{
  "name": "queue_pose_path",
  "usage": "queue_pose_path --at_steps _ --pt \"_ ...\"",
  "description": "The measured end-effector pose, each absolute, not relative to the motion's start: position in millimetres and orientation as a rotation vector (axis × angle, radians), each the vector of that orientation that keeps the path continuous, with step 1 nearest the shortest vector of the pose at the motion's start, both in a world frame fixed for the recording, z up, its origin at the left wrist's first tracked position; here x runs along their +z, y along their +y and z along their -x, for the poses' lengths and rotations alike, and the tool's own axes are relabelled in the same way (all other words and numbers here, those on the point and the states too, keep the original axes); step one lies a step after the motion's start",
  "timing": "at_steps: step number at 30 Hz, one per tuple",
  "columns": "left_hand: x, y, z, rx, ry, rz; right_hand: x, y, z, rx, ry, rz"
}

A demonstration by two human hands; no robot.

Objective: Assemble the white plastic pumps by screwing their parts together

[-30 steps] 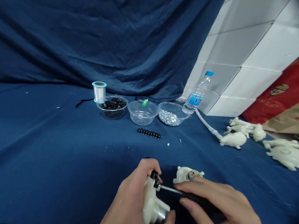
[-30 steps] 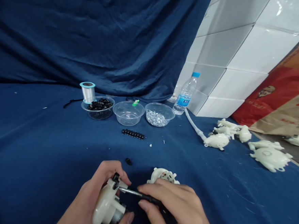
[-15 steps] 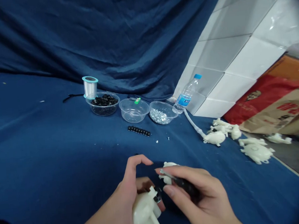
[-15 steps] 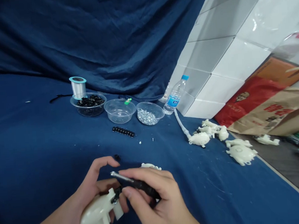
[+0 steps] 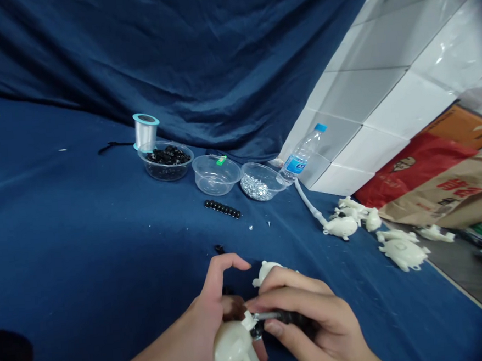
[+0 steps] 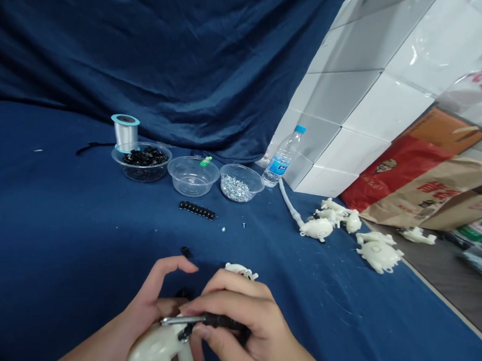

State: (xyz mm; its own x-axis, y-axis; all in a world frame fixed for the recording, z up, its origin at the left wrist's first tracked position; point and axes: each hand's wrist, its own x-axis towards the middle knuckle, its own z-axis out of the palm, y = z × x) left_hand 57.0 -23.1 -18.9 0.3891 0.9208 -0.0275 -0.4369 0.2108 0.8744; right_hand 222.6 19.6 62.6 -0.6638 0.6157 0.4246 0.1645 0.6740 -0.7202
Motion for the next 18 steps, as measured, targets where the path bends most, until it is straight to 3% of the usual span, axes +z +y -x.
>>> queue_pose_path --at_steps 9,18 --pt "-26 -21 -62 1.031 0.643 -1.019 61 23 -227 0.94 -2.311 0.559" --pt "9 -26 -48 0.856 0.885 -1.228 62 17 -229 0.845 -2.385 0.461"
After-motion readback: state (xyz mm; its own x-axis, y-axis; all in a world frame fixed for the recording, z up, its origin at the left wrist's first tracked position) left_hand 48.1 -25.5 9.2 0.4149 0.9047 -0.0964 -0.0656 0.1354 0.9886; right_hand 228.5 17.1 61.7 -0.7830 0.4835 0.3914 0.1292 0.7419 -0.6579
